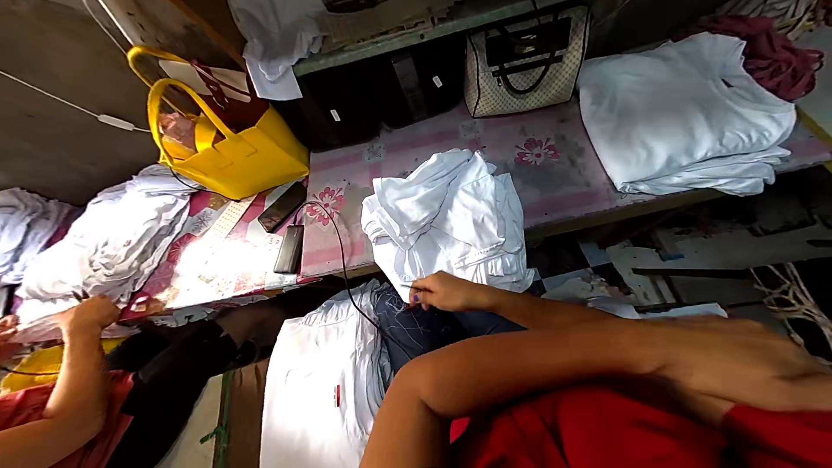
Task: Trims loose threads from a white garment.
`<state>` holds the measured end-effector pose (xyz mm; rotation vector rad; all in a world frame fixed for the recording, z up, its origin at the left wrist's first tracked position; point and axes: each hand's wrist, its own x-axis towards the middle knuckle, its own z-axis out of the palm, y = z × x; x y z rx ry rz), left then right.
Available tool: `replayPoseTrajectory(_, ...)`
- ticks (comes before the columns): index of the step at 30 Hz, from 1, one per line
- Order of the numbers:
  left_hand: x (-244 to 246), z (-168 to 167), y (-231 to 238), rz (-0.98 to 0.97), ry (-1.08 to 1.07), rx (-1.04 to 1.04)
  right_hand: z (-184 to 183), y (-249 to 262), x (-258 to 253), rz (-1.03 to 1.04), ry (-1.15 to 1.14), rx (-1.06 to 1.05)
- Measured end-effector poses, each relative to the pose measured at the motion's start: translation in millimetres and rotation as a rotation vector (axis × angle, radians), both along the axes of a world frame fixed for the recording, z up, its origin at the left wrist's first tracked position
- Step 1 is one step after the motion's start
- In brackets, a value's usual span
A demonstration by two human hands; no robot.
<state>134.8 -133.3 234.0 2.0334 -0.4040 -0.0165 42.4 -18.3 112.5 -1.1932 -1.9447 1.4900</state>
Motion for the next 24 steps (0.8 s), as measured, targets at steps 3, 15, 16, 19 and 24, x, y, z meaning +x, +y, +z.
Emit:
replayPoseTrajectory(3, -52.5, -31.0, 37.5, 0.217, -0.099, 0.266, -16.0, -11.4, 40.5, -0.411, -0.105, 0.309)
replayPoseTrajectory(15, -136.1, -153.0, 139.6, 1.405, -0.166, 0.427, -9.5, -25.5, 121.8, -0.699, -0.284, 0.657)
replayPoseTrajectory(16, -136.9, -151.0, 143.8, 1.427, -0.251, 0.413, -0.8, -24.2, 119.7, -0.698, -0.272, 0.652)
replayPoseTrajectory(19, -141.7, -134.8, 151.2, 1.438, -0.391, 0.286, 12.3, -13.1, 113.7, -0.653, -0.223, 0.646)
replayPoseTrajectory(24, -155.8, -138.2, 157.9, 1.461, -0.439, 0.365, 16.2, 12.9, 107.8, -0.667, -0.415, 0.837)
